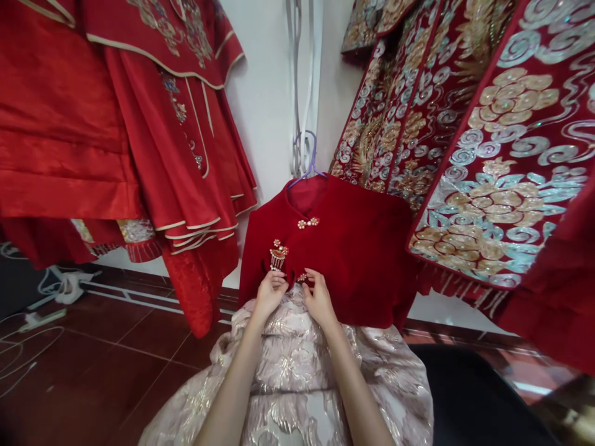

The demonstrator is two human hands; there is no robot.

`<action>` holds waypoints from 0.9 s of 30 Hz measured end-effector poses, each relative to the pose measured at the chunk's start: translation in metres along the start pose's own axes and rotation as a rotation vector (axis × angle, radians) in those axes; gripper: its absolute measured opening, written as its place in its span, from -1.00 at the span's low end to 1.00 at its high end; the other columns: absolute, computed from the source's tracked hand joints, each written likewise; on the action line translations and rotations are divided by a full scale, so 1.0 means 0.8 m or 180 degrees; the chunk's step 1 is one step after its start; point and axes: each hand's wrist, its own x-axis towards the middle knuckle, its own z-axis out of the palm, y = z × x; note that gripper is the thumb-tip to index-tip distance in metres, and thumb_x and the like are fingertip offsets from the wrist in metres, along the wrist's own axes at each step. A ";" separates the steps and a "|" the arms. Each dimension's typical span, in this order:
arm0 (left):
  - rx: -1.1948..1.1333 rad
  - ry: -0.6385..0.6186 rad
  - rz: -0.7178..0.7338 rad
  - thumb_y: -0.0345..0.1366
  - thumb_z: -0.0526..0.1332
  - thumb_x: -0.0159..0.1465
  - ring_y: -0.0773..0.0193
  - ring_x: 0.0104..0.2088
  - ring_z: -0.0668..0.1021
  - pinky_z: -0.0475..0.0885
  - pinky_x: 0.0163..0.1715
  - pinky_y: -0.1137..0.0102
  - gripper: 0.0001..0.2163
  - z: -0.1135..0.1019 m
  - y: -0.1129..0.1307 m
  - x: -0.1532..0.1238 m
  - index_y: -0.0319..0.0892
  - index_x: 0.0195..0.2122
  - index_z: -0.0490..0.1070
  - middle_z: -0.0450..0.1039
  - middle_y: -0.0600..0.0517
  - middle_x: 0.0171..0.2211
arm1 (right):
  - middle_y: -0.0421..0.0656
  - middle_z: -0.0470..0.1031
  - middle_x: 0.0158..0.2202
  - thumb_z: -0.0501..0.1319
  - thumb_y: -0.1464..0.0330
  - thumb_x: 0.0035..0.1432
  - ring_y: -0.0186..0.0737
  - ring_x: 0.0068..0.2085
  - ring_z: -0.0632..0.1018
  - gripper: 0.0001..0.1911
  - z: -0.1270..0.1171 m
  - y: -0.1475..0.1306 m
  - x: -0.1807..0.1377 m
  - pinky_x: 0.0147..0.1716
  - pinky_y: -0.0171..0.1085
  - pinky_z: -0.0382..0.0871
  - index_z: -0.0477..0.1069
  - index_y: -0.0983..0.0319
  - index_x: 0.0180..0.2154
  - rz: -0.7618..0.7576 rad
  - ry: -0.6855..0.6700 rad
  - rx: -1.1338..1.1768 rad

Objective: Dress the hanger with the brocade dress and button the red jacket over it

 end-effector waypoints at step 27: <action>-0.0254 0.0132 0.0161 -0.27 0.30 0.10 0.28 -0.35 0.57 0.47 -0.26 0.38 -0.84 0.033 -0.023 -0.023 -0.23 -0.33 0.46 0.54 -0.04 -0.38 | -0.11 0.53 -0.38 0.25 0.13 0.07 -0.22 -0.33 0.56 -0.70 -0.029 -0.020 0.004 -0.27 -0.25 0.49 0.41 0.25 -0.35 0.0015 0.0045 -0.0364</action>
